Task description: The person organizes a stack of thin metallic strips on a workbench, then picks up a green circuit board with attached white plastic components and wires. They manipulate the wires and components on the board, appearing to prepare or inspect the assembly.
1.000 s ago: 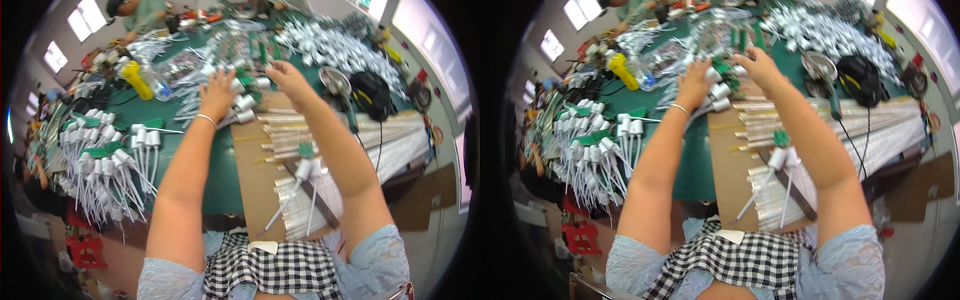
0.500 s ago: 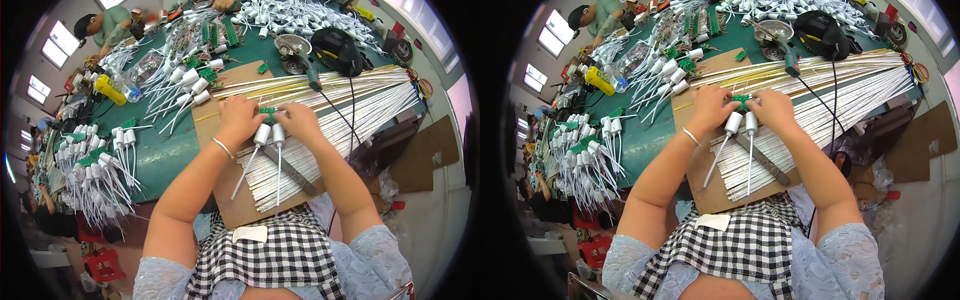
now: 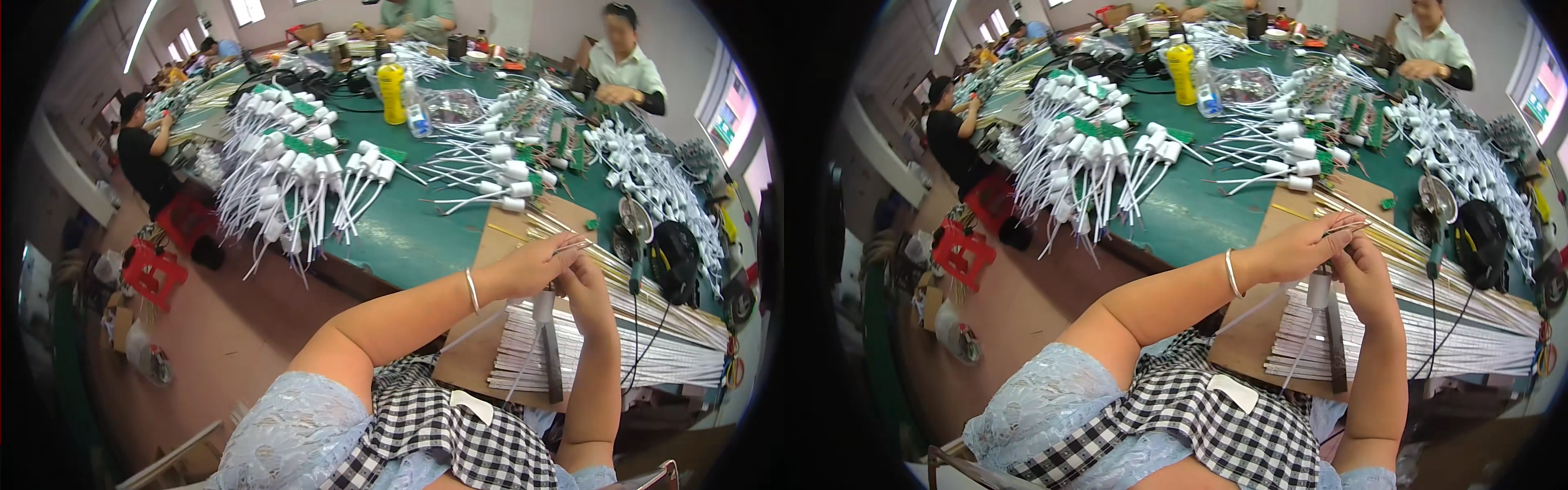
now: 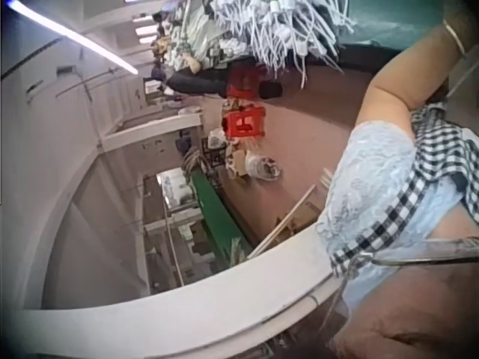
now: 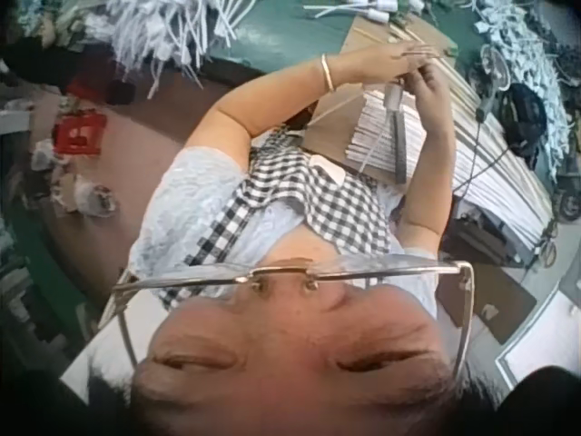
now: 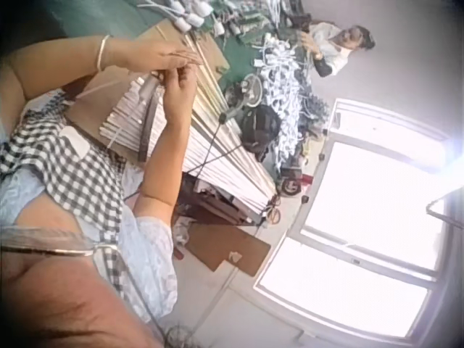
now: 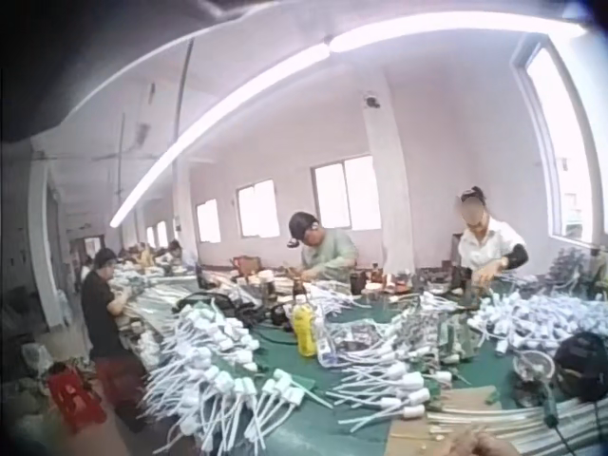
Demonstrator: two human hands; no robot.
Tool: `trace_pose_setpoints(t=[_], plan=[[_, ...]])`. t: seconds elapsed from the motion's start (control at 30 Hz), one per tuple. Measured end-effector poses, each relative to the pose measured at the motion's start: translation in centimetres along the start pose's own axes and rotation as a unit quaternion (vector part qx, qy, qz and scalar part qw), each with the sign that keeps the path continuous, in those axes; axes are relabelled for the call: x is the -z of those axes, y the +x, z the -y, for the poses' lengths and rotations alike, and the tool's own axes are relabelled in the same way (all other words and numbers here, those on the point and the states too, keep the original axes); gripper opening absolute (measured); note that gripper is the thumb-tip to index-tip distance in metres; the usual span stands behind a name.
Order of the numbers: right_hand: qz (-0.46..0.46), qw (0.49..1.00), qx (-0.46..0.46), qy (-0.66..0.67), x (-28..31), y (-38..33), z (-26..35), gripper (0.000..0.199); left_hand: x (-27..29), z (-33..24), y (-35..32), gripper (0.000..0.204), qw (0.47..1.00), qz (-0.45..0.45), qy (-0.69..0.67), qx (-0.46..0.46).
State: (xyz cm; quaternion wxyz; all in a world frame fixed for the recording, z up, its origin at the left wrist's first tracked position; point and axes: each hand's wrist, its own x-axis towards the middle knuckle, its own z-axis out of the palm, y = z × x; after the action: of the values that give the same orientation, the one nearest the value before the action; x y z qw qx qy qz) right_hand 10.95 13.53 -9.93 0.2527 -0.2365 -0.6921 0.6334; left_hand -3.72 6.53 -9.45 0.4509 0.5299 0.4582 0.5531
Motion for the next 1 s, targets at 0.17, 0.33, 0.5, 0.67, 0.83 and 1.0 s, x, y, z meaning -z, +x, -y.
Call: trace_pose_setpoints(t=[0.17, 0.33, 0.5, 0.67, 0.83, 1.0], plan=[[-0.036, 0.993, 0.014, -0.110, -4.0, 3.0, -1.5, 0.024, 2.4, 3.1, -0.5, 0.043, 0.978, -0.128, 0.165, -0.030], [0.030, 0.997, -0.065, -0.020, -6.0, 3.4, 0.4, 0.020, 4.8, 3.2, -1.2, 0.056, 0.998, -0.059, 0.016, 0.030], [0.092, 0.994, -0.043, -0.030, -6.5, 6.7, -0.4, 0.024, 8.5, 2.9, -0.8, 0.092, 0.995, -0.026, -0.078, 0.062], [0.004, 0.991, 0.041, 0.129, -10.0, 14.8, 3.3, 0.030, 14.7, -1.8, -3.1, 0.105, 0.878, -0.203, 0.395, -0.178], [-0.122, 0.972, 0.071, 0.190, -6.2, 24.6, 2.8, 0.021, 18.0, -0.8, -0.9, 0.097, 0.752, -0.233, 0.579, -0.213], [-0.219, 0.895, -0.101, 0.375, -0.1, 29.2, -5.5, 0.037, 19.2, 5.4, 0.1, 0.081, 0.763, -0.204, 0.613, -0.022]])
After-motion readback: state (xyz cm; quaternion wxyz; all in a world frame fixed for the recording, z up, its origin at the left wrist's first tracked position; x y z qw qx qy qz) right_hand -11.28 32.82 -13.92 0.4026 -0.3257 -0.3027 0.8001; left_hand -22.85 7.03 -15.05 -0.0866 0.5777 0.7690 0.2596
